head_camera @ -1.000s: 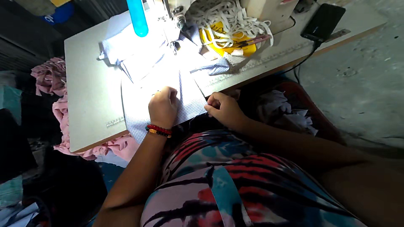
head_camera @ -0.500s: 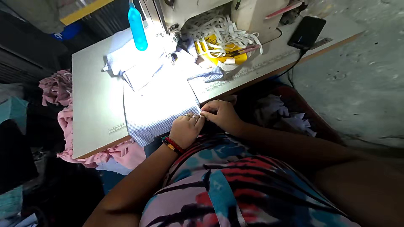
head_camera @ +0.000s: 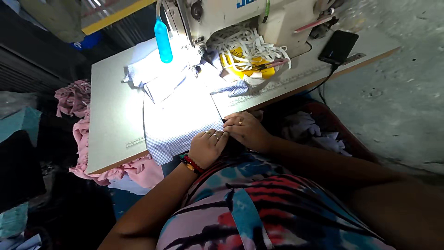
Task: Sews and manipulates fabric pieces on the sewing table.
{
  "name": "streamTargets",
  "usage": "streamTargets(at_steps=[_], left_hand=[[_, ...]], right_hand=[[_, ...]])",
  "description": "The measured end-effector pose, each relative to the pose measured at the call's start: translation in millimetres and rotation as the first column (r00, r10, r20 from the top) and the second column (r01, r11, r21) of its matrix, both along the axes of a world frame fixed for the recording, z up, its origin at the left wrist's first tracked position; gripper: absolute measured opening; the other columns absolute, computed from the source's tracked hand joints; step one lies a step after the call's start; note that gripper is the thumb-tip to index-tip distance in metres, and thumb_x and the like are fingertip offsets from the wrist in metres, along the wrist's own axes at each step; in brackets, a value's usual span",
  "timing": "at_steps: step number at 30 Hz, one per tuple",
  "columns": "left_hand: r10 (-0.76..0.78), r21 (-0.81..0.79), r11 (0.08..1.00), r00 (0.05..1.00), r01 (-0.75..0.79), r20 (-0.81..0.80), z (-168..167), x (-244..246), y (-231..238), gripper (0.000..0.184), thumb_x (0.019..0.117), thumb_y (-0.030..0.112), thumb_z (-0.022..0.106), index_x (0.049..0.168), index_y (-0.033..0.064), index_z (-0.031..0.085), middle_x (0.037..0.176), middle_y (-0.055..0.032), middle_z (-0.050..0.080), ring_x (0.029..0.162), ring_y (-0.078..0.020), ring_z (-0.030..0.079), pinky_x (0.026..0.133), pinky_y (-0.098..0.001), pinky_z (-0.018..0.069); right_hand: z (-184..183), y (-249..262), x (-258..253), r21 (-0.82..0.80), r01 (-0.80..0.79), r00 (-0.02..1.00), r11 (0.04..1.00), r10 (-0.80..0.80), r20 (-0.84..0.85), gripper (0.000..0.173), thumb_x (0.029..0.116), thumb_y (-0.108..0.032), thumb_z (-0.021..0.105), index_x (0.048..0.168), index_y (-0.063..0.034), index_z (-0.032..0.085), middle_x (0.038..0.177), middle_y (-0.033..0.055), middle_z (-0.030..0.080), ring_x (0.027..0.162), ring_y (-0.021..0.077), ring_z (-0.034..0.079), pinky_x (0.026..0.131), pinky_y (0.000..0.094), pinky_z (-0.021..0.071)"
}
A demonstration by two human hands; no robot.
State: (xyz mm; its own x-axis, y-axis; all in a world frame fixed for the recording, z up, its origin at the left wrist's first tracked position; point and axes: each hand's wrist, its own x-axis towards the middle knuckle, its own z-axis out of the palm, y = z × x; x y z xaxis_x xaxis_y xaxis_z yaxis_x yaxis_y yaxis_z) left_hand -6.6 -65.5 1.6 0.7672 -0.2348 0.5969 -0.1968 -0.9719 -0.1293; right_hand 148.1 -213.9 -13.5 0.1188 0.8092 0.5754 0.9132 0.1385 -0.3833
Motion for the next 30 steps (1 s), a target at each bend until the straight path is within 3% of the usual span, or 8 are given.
streamTargets(at_steps=[4, 8, 11, 16, 17, 19, 21, 30], left_hand=[[0.002, -0.168, 0.986, 0.997, -0.014, -0.073, 0.3, -0.5, 8.1, 0.02, 0.0998, 0.015, 0.059, 0.102, 0.006, 0.076, 0.098, -0.0108, 0.076, 0.096, -0.0262, 0.073, 0.081, -0.0379, 0.0592], [0.176, -0.386, 0.866, 0.915, -0.319, -0.362, -7.8, -9.2, 46.2, 0.043, 0.1054, 0.035, 0.049, 0.128, 0.0024, 0.064, 0.144, -0.0168, 0.059, 0.139, -0.0332, 0.052, 0.115, -0.0488, 0.0407], [0.257, -0.337, 0.839, 0.858, -0.427, -0.446, -5.1, -26.6, 67.2, 0.047, 0.1068, 0.038, 0.041, 0.131, 0.0057, 0.066, 0.133, -0.0155, 0.066, 0.129, -0.0339, 0.059, 0.11, -0.0539, 0.0429], [0.334, -0.307, 0.787, 0.788, -0.535, -0.518, 32.2, -6.3, 66.6, 0.03, 0.1057, 0.025, 0.053, 0.111, 0.005, 0.074, 0.1, -0.0177, 0.073, 0.098, -0.0378, 0.069, 0.089, -0.0589, 0.0515], [0.331, -0.326, 0.78, 0.794, -0.534, -0.51, 35.3, 7.2, 65.5, 0.027, 0.1038, 0.022, 0.056, 0.111, 0.0042, 0.075, 0.102, -0.0182, 0.074, 0.101, -0.0375, 0.07, 0.091, -0.0576, 0.0522], [0.265, -0.387, 0.763, 0.796, -0.518, -0.545, 36.3, 33.3, 64.0, 0.033, 0.1039, 0.02, 0.056, 0.131, 0.0045, 0.067, 0.134, -0.0175, 0.065, 0.123, -0.0362, 0.063, 0.104, -0.054, 0.0481], [0.215, -0.392, 0.765, 0.776, -0.511, -0.592, 28.1, 51.3, 65.0, 0.045, 0.1059, 0.027, 0.052, 0.147, 0.008, 0.056, 0.151, -0.0141, 0.053, 0.134, -0.0351, 0.055, 0.11, -0.0549, 0.0436], [0.262, -0.332, 0.766, 0.739, -0.551, -0.62, 8.8, 64.1, 67.4, 0.055, 0.1056, 0.042, 0.045, 0.152, 0.0128, 0.051, 0.152, -0.0132, 0.052, 0.136, -0.0353, 0.052, 0.11, -0.0598, 0.0388]], right_hand=[[4.5, 1.8, 1.9, 0.015, -0.06, 0.997, 0.998, 0.059, 0.053, 0.023, 0.0984, -0.01, 0.056, 0.097, -0.0087, 0.079, 0.106, 0.0057, 0.077, 0.121, 0.0254, 0.066, 0.11, 0.0445, 0.0472], [4.8, 1.6, 0.8, -0.041, -0.143, 0.979, 0.989, 0.148, 0.14, 0.023, 0.0962, -0.003, 0.055, 0.095, -0.0057, 0.078, 0.105, 0.0099, 0.077, 0.116, 0.0256, 0.07, 0.114, 0.0458, 0.0457], [12.3, 3.0, -2.7, -0.133, -0.183, 0.951, 0.974, 0.209, 0.23, 0.021, 0.0967, -0.001, 0.056, 0.095, -0.0061, 0.077, 0.1, 0.0102, 0.076, 0.113, 0.0251, 0.071, 0.116, 0.0447, 0.0452], [23.8, 9.0, -8.5, -0.208, -0.234, 0.917, 0.95, 0.286, 0.279, 0.018, 0.0944, 0.005, 0.057, 0.092, -0.0022, 0.073, 0.093, 0.0137, 0.075, 0.104, 0.0293, 0.073, 0.116, 0.0466, 0.0441], [24.5, 9.5, -8.8, -0.215, -0.234, 0.912, 0.948, 0.291, 0.288, 0.017, 0.0943, 0.005, 0.057, 0.091, -0.002, 0.073, 0.092, 0.0135, 0.074, 0.102, 0.029, 0.074, 0.117, 0.0466, 0.0439], [25.6, 9.5, -9.5, -0.226, -0.231, 0.911, 0.946, 0.292, 0.291, 0.018, 0.0942, 0.005, 0.057, 0.09, -0.0021, 0.073, 0.092, 0.013, 0.074, 0.101, 0.0282, 0.074, 0.117, 0.0465, 0.0429], [26.7, 8.3, -9.8, -0.239, -0.211, 0.913, 0.948, 0.278, 0.297, 0.018, 0.0937, 0.005, 0.058, 0.09, -0.0026, 0.074, 0.092, 0.0121, 0.075, 0.102, 0.0269, 0.074, 0.117, 0.0454, 0.0437], [25.2, 17.6, 3.2, -0.211, -0.22, 0.925, 0.952, 0.272, 0.266, 0.019, 0.0953, 0.002, 0.056, 0.091, -0.0035, 0.074, 0.09, 0.0103, 0.075, 0.102, 0.0246, 0.074, 0.114, 0.0439, 0.0472]])
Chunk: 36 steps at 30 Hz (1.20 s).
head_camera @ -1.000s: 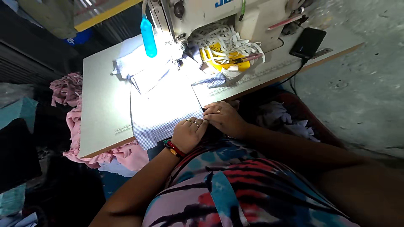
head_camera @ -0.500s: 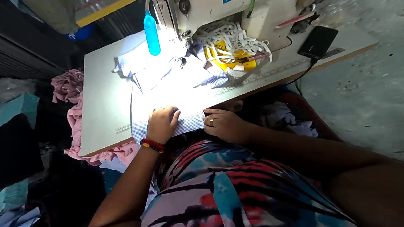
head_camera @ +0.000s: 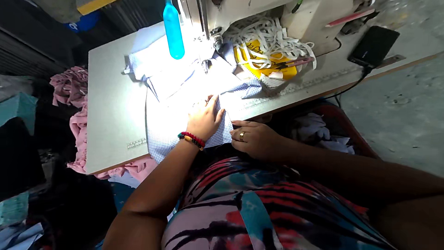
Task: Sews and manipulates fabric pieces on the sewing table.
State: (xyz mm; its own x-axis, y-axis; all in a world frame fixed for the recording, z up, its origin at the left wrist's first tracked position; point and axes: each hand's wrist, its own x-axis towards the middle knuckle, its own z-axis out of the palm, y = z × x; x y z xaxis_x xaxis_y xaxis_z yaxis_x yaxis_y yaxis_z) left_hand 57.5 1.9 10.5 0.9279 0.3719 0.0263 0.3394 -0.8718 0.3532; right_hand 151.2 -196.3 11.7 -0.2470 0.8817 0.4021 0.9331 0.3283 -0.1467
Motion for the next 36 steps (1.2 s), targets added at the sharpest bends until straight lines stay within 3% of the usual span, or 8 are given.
streamTargets(at_steps=[6, 10, 14, 16, 19, 26, 31, 36], left_hand=[[-0.029, -0.022, 0.999, 1.0, 0.029, -0.003, 0.4, 16.4, 22.0, 0.056, 0.1061, 0.04, 0.045, 0.152, 0.0085, 0.05, 0.152, -0.0154, 0.051, 0.139, -0.033, 0.05, 0.116, -0.0567, 0.0337], [-0.027, -0.012, 1.0, 0.999, 0.028, 0.036, -1.9, 22.3, 32.9, 0.055, 0.1045, 0.041, 0.049, 0.148, 0.007, 0.054, 0.148, -0.0182, 0.053, 0.137, -0.0358, 0.05, 0.114, -0.0569, 0.0363], [0.028, -0.051, 0.998, 0.998, -0.032, -0.062, 3.7, 29.6, 34.3, 0.067, 0.1039, 0.048, 0.045, 0.16, 0.011, 0.036, 0.16, -0.0173, 0.042, 0.149, -0.0353, 0.037, 0.119, -0.0616, 0.0251], [-0.022, -0.027, 0.999, 0.999, 0.023, 0.026, -3.1, 30.3, 37.0, 0.061, 0.1043, 0.045, 0.045, 0.152, 0.0075, 0.049, 0.148, -0.0191, 0.051, 0.138, -0.0361, 0.047, 0.112, -0.06, 0.0347], [-0.047, 0.007, 0.999, 0.999, 0.047, 0.025, -3.2, 30.1, 38.7, 0.058, 0.1056, 0.047, 0.041, 0.147, 0.0083, 0.056, 0.143, -0.017, 0.055, 0.132, -0.0341, 0.053, 0.107, -0.0577, 0.0404], [-0.069, 0.13, 0.989, 0.997, 0.072, -0.031, -2.2, 42.3, 60.7, 0.062, 0.1057, 0.054, 0.033, 0.149, 0.0154, 0.055, 0.147, -0.0137, 0.054, 0.138, -0.0333, 0.049, 0.112, -0.0585, 0.0353], [-0.13, 0.049, 0.99, 0.992, 0.13, -0.003, -3.3, 33.6, 51.1, 0.055, 0.1078, 0.04, 0.04, 0.153, 0.0096, 0.05, 0.153, -0.0186, 0.05, 0.14, -0.0371, 0.048, 0.113, -0.0595, 0.0361], [-0.299, 0.146, 0.948, 0.947, 0.281, 0.119, 1.4, -10.6, 20.7, 0.042, 0.1052, 0.029, 0.049, 0.138, 0.0079, 0.065, 0.145, -0.0115, 0.061, 0.134, -0.0341, 0.055, 0.109, -0.0525, 0.0435]], right_hand=[[0.0, 22.0, 16.5, 0.046, -0.017, 0.999, 0.999, 0.019, -0.049, 0.02, 0.0955, 0.002, 0.054, 0.092, -0.0003, 0.073, 0.091, 0.0142, 0.075, 0.101, 0.0297, 0.075, 0.113, 0.0485, 0.0477], [-1.9, 26.3, 18.0, 0.069, 0.009, 0.999, 0.998, -0.006, -0.054, 0.019, 0.0943, 0.0, 0.055, 0.092, -0.001, 0.074, 0.089, 0.013, 0.075, 0.099, 0.0289, 0.075, 0.112, 0.0478, 0.0484], [-3.4, 23.3, 13.6, 0.065, 0.034, 0.998, 0.997, -0.03, -0.062, 0.019, 0.0948, 0.0, 0.055, 0.093, 0.0, 0.074, 0.094, 0.0143, 0.075, 0.102, 0.0292, 0.074, 0.11, 0.0473, 0.0499], [-2.7, 22.3, 13.4, 0.076, 0.031, 0.997, 0.997, -0.026, -0.07, 0.02, 0.096, 0.001, 0.054, 0.093, 0.0008, 0.073, 0.094, 0.0154, 0.076, 0.104, 0.0305, 0.074, 0.11, 0.0479, 0.0498], [-2.0, 22.0, 15.0, 0.085, 0.013, 0.998, 0.996, -0.007, -0.062, 0.019, 0.097, 0.001, 0.054, 0.092, 0.0011, 0.073, 0.093, 0.0149, 0.076, 0.104, 0.0302, 0.074, 0.11, 0.0482, 0.0503], [-3.3, 42.8, 36.2, 0.087, -0.017, 1.0, 0.996, 0.015, 0.016, 0.02, 0.0971, 0.004, 0.052, 0.091, 0.0021, 0.071, 0.09, 0.0163, 0.074, 0.098, 0.032, 0.075, 0.107, 0.0491, 0.0525], [-1.6, 50.3, 41.4, 0.1, -0.003, 0.998, 0.995, -0.004, 0.064, 0.021, 0.097, 0.005, 0.051, 0.09, 0.0024, 0.071, 0.09, 0.0169, 0.074, 0.099, 0.0325, 0.075, 0.105, 0.048, 0.0536], [-4.1, 47.5, 41.4, 0.12, 0.004, 0.995, 0.993, -0.016, 0.096, 0.021, 0.0973, 0.003, 0.053, 0.092, 0.0014, 0.073, 0.091, 0.016, 0.074, 0.1, 0.0318, 0.074, 0.105, 0.0463, 0.0532]])
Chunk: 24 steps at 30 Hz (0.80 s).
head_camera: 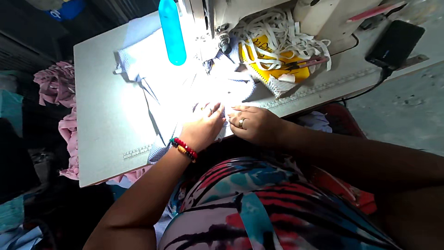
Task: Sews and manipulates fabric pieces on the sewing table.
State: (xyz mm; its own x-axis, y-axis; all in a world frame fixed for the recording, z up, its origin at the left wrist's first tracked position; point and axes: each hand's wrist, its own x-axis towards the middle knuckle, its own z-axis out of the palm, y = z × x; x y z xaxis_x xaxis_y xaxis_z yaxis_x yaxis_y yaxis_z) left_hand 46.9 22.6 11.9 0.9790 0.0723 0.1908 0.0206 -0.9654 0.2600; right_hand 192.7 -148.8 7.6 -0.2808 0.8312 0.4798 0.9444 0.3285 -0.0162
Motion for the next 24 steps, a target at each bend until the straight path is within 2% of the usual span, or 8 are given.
streamTargets(at_steps=[3, 4, 6, 10, 13, 16, 21, 24], left_hand=[[-0.089, 0.002, 0.996, 0.993, 0.09, 0.073, -3.7, -4.1, 4.5, 0.036, 0.104, 0.026, 0.051, 0.125, 0.0075, 0.073, 0.136, -0.011, 0.067, 0.131, -0.0317, 0.059, 0.11, -0.0501, 0.0434], [-0.11, -0.018, 0.994, 0.992, 0.111, 0.066, -5.5, -3.1, 8.7, 0.037, 0.1043, 0.026, 0.05, 0.126, 0.0073, 0.073, 0.137, -0.0107, 0.067, 0.132, -0.0313, 0.059, 0.111, -0.0499, 0.043], [-0.159, -0.029, 0.986, 0.983, 0.162, 0.087, -10.1, 2.9, 20.4, 0.038, 0.1041, 0.027, 0.049, 0.127, 0.0066, 0.072, 0.136, -0.0103, 0.068, 0.129, -0.0308, 0.062, 0.107, -0.0477, 0.0481], [-0.263, -0.047, 0.96, 0.948, 0.275, 0.181, -16.9, 10.8, 37.5, 0.036, 0.1031, 0.022, 0.051, 0.122, 0.0024, 0.074, 0.129, -0.0155, 0.07, 0.125, -0.0337, 0.064, 0.107, -0.0478, 0.0487], [-0.286, -0.018, 0.955, 0.935, 0.296, 0.21, -18.2, 13.7, 44.7, 0.035, 0.1022, 0.022, 0.052, 0.12, 0.0027, 0.075, 0.127, -0.0145, 0.072, 0.121, -0.0321, 0.066, 0.103, -0.0473, 0.0499], [-0.275, -0.048, 0.956, 0.944, 0.288, 0.18, -18.6, 19.1, 51.5, 0.036, 0.1027, 0.023, 0.052, 0.122, 0.0019, 0.073, 0.128, -0.0162, 0.071, 0.12, -0.033, 0.066, 0.105, -0.0485, 0.0488], [-0.259, -0.141, 0.953, 0.962, 0.269, 0.082, -19.3, 30.5, 63.8, 0.04, 0.1013, 0.023, 0.053, 0.128, -0.0029, 0.067, 0.134, -0.0222, 0.065, 0.124, -0.0374, 0.063, 0.107, -0.0527, 0.0457], [-0.242, -0.211, 0.945, 0.969, 0.248, 0.055, -20.3, 33.8, 69.0, 0.042, 0.1027, 0.021, 0.053, 0.134, -0.005, 0.062, 0.137, -0.0229, 0.063, 0.125, -0.0353, 0.063, 0.107, -0.0473, 0.0477]], right_hand=[[1.9, 5.6, 5.6, -0.022, -0.021, 1.0, 1.0, 0.021, -0.014, 0.021, 0.0978, 0.004, 0.051, 0.093, 0.0029, 0.072, 0.093, 0.018, 0.075, 0.101, 0.0336, 0.074, 0.1, 0.0466, 0.0557], [2.2, 9.5, 8.5, -0.016, -0.024, 1.0, 1.0, 0.023, -0.009, 0.021, 0.0974, 0.005, 0.051, 0.094, 0.0032, 0.072, 0.094, 0.0183, 0.075, 0.1, 0.0335, 0.074, 0.096, 0.0463, 0.0574], [2.9, 17.9, 14.4, 0.002, -0.026, 1.0, 1.0, 0.026, 0.002, 0.021, 0.0955, 0.005, 0.052, 0.093, 0.0031, 0.072, 0.093, 0.0178, 0.074, 0.096, 0.033, 0.074, 0.088, 0.0458, 0.0594], [6.1, 31.4, 22.9, 0.007, -0.026, 0.999, 1.0, 0.026, 0.037, 0.02, 0.0951, 0.005, 0.052, 0.091, 0.0029, 0.071, 0.087, 0.0172, 0.073, 0.088, 0.0331, 0.074, 0.08, 0.046, 0.0601], [5.7, 40.8, 31.5, -0.027, -0.024, 0.997, 0.999, 0.026, 0.066, 0.019, 0.0957, 0.005, 0.052, 0.09, 0.0028, 0.07, 0.085, 0.0176, 0.071, 0.083, 0.0346, 0.073, 0.072, 0.0472, 0.0591], [1.5, 51.4, 42.8, -0.036, -0.031, 0.996, 0.999, 0.034, 0.084, 0.017, 0.0954, 0.006, 0.052, 0.09, 0.0036, 0.068, 0.075, 0.0172, 0.064, 0.07, 0.0345, 0.067, 0.058, 0.0466, 0.0529], [-2.4, 65.7, 52.7, 0.018, -0.013, 0.999, 1.0, 0.012, 0.053, 0.018, 0.0953, 0.002, 0.053, 0.09, 0.0026, 0.071, 0.08, 0.018, 0.069, 0.076, 0.0353, 0.07, 0.064, 0.0482, 0.0556], [-4.8, 74.7, 57.5, 0.034, 0.006, 0.998, 0.999, -0.009, 0.068, 0.02, 0.0966, 0.0, 0.053, 0.091, 0.0023, 0.072, 0.085, 0.019, 0.072, 0.082, 0.0365, 0.071, 0.068, 0.0496, 0.0558]])
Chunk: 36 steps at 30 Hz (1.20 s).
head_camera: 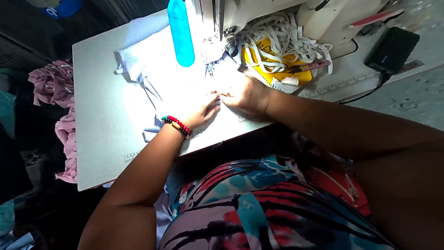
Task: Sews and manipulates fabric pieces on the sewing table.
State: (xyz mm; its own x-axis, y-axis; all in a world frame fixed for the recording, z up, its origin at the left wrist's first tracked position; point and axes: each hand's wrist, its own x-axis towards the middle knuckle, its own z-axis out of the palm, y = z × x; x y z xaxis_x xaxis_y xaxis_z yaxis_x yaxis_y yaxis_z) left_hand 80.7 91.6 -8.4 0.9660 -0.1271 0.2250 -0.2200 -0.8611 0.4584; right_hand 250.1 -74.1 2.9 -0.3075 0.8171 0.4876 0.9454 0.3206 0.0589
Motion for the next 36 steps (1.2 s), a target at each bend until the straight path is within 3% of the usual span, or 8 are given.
streamTargets(at_steps=[6, 9, 11, 16, 20, 26, 30, 36], left_hand=[[0.089, 0.036, 0.996, 0.994, -0.087, -0.055, 3.1, 7.8, 8.3, 0.052, 0.105, 0.033, 0.049, 0.142, -0.0022, 0.057, 0.145, -0.0202, 0.058, 0.134, -0.0335, 0.056, 0.113, -0.0493, 0.0411], [0.172, 0.09, 0.982, 0.982, -0.165, -0.082, 7.6, 7.9, 7.2, 0.054, 0.1051, 0.045, 0.043, 0.141, 0.008, 0.06, 0.149, -0.0119, 0.057, 0.137, -0.0305, 0.054, 0.113, -0.0521, 0.039], [0.183, 0.064, 0.982, 0.977, -0.176, -0.107, 9.0, 7.8, 7.7, 0.053, 0.1058, 0.043, 0.044, 0.142, 0.0074, 0.059, 0.15, -0.0122, 0.055, 0.14, -0.0304, 0.051, 0.116, -0.0528, 0.0357], [0.2, 0.113, 0.975, 0.978, -0.194, -0.052, 12.3, 8.2, 8.3, 0.054, 0.1045, 0.049, 0.042, 0.134, 0.0096, 0.065, 0.144, -0.0097, 0.061, 0.135, -0.0293, 0.056, 0.113, -0.0523, 0.0395], [0.263, 0.1, 0.963, 0.955, -0.251, -0.137, 13.8, 13.0, 11.8, 0.053, 0.1049, 0.044, 0.044, 0.141, 0.0094, 0.061, 0.146, -0.0095, 0.059, 0.137, -0.0276, 0.054, 0.114, -0.0531, 0.037], [0.311, 0.144, 0.946, 0.938, -0.29, -0.153, 13.2, 19.5, 17.7, 0.053, 0.1053, 0.048, 0.041, 0.142, 0.0149, 0.061, 0.146, -0.0065, 0.06, 0.138, -0.0262, 0.053, 0.115, -0.054, 0.0365], [0.297, 0.082, 0.954, 0.943, -0.287, -0.151, 13.0, 21.1, 16.6, 0.048, 0.1057, 0.041, 0.046, 0.139, 0.0098, 0.062, 0.141, -0.0119, 0.062, 0.133, -0.0298, 0.057, 0.112, -0.0542, 0.0396], [0.308, 0.142, 0.947, 0.94, -0.288, -0.147, 13.4, 22.2, 19.6, 0.054, 0.1046, 0.047, 0.043, 0.141, 0.0117, 0.06, 0.145, -0.0102, 0.059, 0.137, -0.0302, 0.053, 0.113, -0.0568, 0.037]], right_hand=[[-2.5, 16.9, 4.4, 0.037, 0.098, 0.995, 0.994, -0.099, 0.004, 0.022, 0.0981, -0.004, 0.052, 0.09, 0.0015, 0.072, 0.082, 0.0196, 0.069, 0.085, 0.0386, 0.07, 0.075, 0.0517, 0.0547], [-8.1, 22.6, 4.7, 0.014, 0.172, 0.985, 0.985, -0.172, -0.026, 0.021, 0.098, -0.006, 0.054, 0.097, -0.0021, 0.075, 0.095, 0.0189, 0.074, 0.097, 0.0378, 0.071, 0.084, 0.0525, 0.0556], [-10.1, 23.3, 3.9, -0.008, 0.212, 0.976, 0.977, -0.212, -0.052, 0.022, 0.099, -0.009, 0.054, 0.101, -0.0048, 0.075, 0.1, 0.0169, 0.074, 0.101, 0.0362, 0.071, 0.088, 0.052, 0.055], [-12.3, 21.3, 4.1, -0.005, 0.228, 0.967, 0.974, -0.227, -0.112, 0.022, 0.0982, -0.012, 0.058, 0.108, -0.0093, 0.078, 0.1, 0.0156, 0.074, 0.101, 0.0349, 0.07, 0.091, 0.0513, 0.0524], [-12.6, 27.6, 9.4, -0.071, 0.26, 0.953, 0.963, -0.268, -0.14, 0.025, 0.0989, -0.014, 0.058, 0.113, -0.0114, 0.078, 0.101, 0.0147, 0.075, 0.105, 0.0334, 0.069, 0.1, 0.0518, 0.0492], [-10.3, 38.1, 9.3, -0.079, 0.318, 0.93, 0.945, -0.327, -0.168, 0.024, 0.0994, -0.019, 0.057, 0.102, -0.0087, 0.078, 0.1, 0.0133, 0.074, 0.105, 0.0316, 0.069, 0.104, 0.0506, 0.0465], [-7.9, 36.8, 9.6, -0.11, 0.334, 0.911, 0.936, -0.351, -0.217, 0.024, 0.0993, -0.019, 0.058, 0.101, -0.0076, 0.078, 0.099, 0.0144, 0.073, 0.104, 0.0313, 0.069, 0.103, 0.05, 0.0462], [-6.8, 39.4, 10.7, -0.131, 0.343, 0.899, 0.93, -0.366, -0.241, 0.022, 0.0985, -0.017, 0.058, 0.096, -0.0062, 0.077, 0.1, 0.0144, 0.073, 0.105, 0.0309, 0.069, 0.104, 0.0509, 0.0444]])
